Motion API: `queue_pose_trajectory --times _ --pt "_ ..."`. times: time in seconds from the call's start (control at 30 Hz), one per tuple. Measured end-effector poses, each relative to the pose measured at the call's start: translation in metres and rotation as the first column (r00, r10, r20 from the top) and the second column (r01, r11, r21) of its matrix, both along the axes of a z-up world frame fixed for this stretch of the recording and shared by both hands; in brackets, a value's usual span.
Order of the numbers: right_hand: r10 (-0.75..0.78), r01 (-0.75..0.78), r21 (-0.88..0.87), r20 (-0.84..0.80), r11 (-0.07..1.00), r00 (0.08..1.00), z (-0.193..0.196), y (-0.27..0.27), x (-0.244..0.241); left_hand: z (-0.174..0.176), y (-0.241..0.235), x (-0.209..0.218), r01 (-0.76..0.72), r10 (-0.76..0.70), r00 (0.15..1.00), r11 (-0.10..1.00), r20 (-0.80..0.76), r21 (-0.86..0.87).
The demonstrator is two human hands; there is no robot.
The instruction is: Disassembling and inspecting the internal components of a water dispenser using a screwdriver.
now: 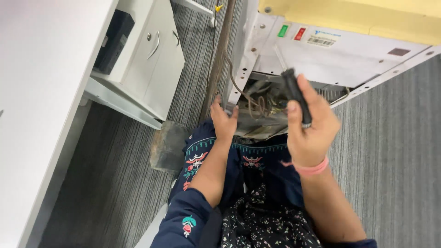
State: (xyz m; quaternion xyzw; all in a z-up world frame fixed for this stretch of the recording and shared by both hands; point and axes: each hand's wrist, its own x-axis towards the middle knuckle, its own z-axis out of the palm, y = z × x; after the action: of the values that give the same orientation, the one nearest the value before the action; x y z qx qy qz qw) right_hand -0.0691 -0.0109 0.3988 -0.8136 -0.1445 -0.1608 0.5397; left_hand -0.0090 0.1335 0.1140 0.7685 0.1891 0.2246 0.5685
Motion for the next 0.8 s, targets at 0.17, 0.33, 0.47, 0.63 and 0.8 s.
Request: queue_pose_trajectory --times 0.17,0.33,0.47,0.63,0.8 --pt "-0.082 0.209 -0.267 0.420 0.941 0.904 0.025 0.025 0.020 -0.033 -0.001 0.022 0.042 -0.042 0.999 0.967 -0.006 0.253" --pt "-0.111 0.257 -0.303 0.427 0.918 0.897 0.016 0.043 0.032 -0.014 0.004 0.030 0.069 -0.062 0.997 0.983 -0.045 0.173" --pt "-0.136 0.279 -0.258 0.460 0.925 0.877 -0.001 0.046 0.034 -0.004 0.007 0.034 0.060 -0.040 0.991 0.986 -0.125 0.158" --pt "-0.191 0.279 -0.166 0.412 0.946 0.891 -0.011 0.048 0.035 -0.005 0.010 0.033 0.069 -0.056 0.993 0.990 -0.105 0.124" --pt "-0.217 0.234 -0.026 0.281 0.972 0.935 -0.002 0.061 0.034 -0.005 0.011 0.031 0.074 -0.068 0.997 0.987 -0.046 0.144"
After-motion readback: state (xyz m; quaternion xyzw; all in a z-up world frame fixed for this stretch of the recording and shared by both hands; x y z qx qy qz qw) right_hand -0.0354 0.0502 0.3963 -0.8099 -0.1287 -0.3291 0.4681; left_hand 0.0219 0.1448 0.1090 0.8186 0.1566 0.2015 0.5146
